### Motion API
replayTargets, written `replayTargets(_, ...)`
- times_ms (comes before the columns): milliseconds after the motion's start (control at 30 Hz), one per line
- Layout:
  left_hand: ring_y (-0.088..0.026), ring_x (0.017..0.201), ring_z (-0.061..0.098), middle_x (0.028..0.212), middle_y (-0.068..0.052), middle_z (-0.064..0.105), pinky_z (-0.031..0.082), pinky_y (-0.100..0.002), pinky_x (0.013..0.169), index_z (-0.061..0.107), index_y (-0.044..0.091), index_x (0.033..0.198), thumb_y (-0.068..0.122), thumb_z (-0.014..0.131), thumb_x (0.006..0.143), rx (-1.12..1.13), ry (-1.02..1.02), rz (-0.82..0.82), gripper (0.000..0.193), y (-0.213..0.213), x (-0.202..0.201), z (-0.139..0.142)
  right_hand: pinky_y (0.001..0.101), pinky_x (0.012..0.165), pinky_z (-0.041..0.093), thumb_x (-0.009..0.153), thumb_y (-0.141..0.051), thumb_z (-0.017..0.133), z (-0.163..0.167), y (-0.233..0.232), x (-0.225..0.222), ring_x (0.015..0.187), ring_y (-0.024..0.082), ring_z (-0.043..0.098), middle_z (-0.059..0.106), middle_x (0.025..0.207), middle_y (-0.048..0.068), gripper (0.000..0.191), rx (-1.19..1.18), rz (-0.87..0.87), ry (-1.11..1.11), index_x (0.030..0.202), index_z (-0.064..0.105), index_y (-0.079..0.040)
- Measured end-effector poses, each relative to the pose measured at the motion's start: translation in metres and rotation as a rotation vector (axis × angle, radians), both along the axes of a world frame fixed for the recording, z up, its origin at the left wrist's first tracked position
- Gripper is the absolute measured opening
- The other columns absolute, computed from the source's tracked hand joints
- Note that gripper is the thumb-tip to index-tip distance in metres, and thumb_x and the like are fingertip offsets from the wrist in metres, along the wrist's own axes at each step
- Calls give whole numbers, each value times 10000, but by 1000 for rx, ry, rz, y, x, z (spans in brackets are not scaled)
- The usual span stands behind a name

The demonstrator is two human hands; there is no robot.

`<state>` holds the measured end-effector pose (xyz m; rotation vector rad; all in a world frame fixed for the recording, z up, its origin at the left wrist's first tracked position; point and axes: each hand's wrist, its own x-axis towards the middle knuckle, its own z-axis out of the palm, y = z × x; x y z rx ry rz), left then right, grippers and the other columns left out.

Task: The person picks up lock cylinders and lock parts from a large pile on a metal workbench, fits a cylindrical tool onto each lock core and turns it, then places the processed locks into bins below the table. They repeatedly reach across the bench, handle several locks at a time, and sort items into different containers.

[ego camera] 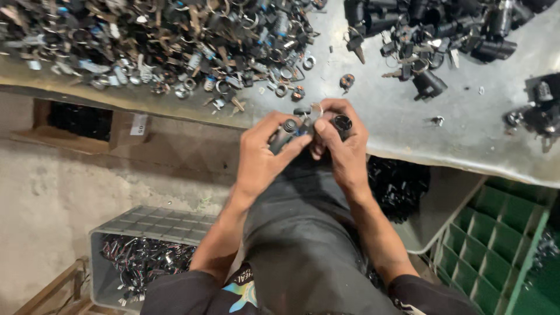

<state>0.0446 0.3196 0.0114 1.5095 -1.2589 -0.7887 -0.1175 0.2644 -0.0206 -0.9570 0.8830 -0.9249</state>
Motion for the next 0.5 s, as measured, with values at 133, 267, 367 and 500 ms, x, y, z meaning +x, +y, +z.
replayTargets(133,-176,794,643,956,-68,695,516,-293,736,684,50,1056,152,826,894,-72,-206,118,238,-4,30,22,201,702,432,1004,-39,717,1,-4,-10,750,68,535,551,816,-2,355,-304,-39,283,1307,535,-15)
replayTargets(267,-233,887,685,1003,-82,686,541,-335,792,689,58,1083,185,830,951,-211,-457,156,232,-17,67,52,213,800,466,1014,-48,742,-3,0,-22,816,78,540,567,876,-1,368,-466,-140,363,1300,514,-12)
replayTargets(367,-256,928,685,1049,-94,687,530,-379,813,693,56,1127,234,827,1022,-283,-680,198,246,-29,108,75,212,767,466,1010,-53,735,-10,-4,-25,799,74,545,584,877,6,363,-489,-143,401,1293,511,-12)
replayTargets(500,-353,924,645,1043,-162,688,492,-431,792,687,10,1115,235,785,1019,-431,-1054,241,263,-40,186,97,226,716,478,1002,-42,727,-18,-10,-25,758,82,575,618,848,25,322,-507,-122,508,1265,543,-15)
